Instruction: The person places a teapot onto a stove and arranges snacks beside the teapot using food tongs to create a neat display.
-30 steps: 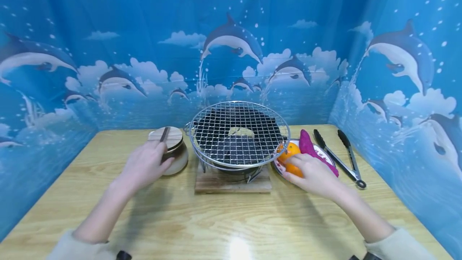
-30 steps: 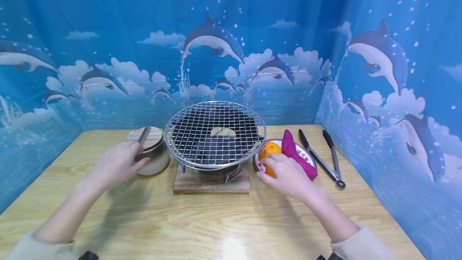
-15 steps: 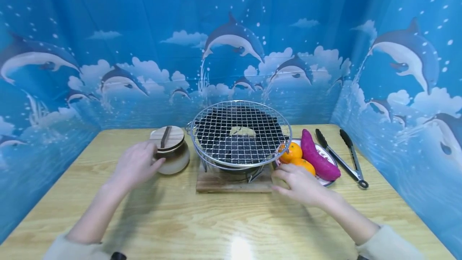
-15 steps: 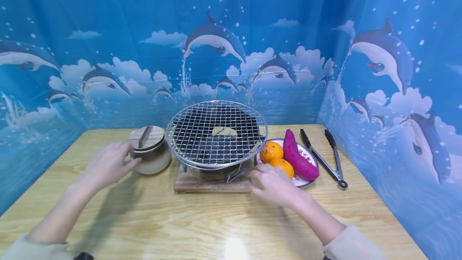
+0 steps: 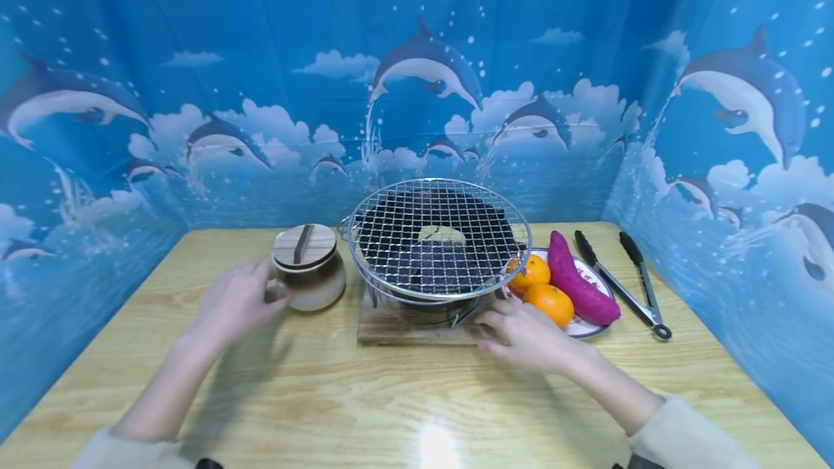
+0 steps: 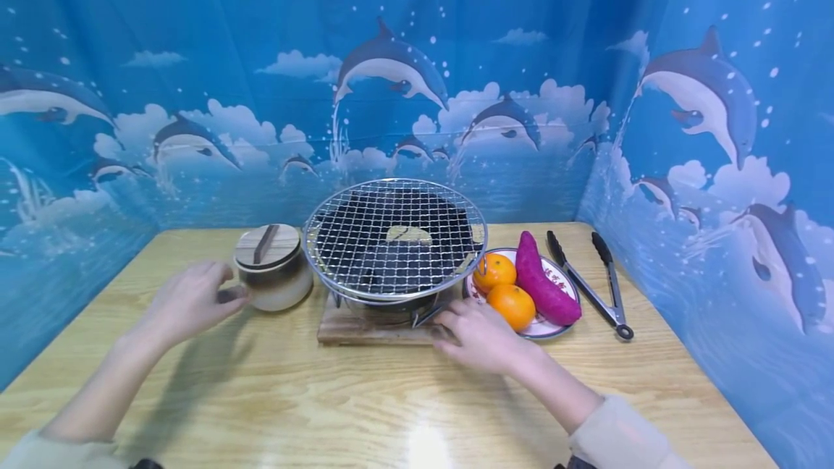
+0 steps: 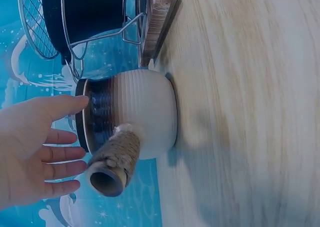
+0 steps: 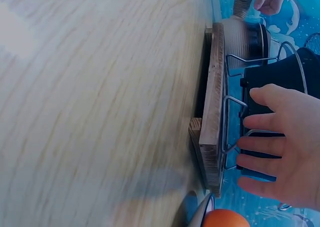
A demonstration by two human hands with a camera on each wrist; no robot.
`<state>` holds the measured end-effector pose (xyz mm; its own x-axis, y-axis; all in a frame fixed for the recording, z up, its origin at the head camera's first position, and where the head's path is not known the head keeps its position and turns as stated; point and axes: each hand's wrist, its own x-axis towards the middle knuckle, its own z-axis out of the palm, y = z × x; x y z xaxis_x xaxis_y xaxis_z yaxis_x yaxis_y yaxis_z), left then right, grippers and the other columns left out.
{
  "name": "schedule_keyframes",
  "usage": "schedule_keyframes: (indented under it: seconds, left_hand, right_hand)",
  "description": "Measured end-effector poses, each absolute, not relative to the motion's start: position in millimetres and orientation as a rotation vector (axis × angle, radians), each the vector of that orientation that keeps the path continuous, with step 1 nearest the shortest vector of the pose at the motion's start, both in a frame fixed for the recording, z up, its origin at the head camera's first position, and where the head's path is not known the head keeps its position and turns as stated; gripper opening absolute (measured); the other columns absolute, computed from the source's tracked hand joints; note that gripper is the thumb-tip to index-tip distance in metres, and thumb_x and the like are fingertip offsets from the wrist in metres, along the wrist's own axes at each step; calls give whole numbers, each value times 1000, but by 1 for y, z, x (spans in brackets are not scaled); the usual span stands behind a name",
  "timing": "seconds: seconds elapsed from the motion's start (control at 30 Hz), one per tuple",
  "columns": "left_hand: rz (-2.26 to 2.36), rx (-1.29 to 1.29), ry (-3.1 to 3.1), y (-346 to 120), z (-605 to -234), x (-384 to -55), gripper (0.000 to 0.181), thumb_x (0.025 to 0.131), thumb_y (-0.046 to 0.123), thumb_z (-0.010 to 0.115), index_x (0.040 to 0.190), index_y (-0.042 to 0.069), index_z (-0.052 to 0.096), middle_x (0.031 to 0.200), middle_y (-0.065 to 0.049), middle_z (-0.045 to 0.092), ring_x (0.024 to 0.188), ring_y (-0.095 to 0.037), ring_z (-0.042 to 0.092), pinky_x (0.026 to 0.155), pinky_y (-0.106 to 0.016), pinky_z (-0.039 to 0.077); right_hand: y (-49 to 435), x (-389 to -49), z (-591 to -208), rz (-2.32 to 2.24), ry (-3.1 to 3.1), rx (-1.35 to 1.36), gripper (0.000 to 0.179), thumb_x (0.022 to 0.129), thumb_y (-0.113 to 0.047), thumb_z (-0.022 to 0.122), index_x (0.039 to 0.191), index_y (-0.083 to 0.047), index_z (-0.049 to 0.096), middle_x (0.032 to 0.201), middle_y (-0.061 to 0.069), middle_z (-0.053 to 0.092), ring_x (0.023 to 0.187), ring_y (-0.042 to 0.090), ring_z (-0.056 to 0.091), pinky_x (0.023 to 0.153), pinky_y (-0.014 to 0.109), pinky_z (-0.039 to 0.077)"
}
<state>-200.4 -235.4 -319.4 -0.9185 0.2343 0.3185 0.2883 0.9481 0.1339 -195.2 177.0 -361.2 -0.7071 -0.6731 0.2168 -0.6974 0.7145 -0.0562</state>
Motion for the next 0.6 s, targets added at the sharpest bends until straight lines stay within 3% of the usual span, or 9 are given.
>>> schedule_keyframes:
  seconds: [0.13, 0.33, 0.6]
  left_hand:
    - [-238, -370, -2829, -240, -323, -199, 34, 74, 28, 74, 78, 2, 52, 70, -6, 47, 63, -23, 48, 55, -41, 41]
    - [-207, -368, -2864, -245, -327, -199, 38, 70, 26, 77, 81, 1, 51, 71, -6, 47, 63, -23, 48, 56, -41, 42]
    - [-181, -325, -2921, -251, -331, -200, 38, 73, 31, 75, 78, 5, 48, 71, -5, 46, 64, -23, 48, 57, -43, 41]
  right_hand:
    - [175, -197, -365, 199, -2767, 1112, 35, 84, -31, 62, 109, -7, 65, 108, 8, 62, 101, 26, 56, 91, 46, 43]
    - [172, -198, -368, 207, -2809, 1113, 35, 85, -32, 61, 112, -8, 64, 112, 9, 60, 104, 28, 56, 88, 46, 44]
    - [169, -199, -373, 212, -2820, 1118, 34, 85, -32, 61, 110, -9, 65, 112, 9, 60, 103, 28, 56, 86, 45, 45]
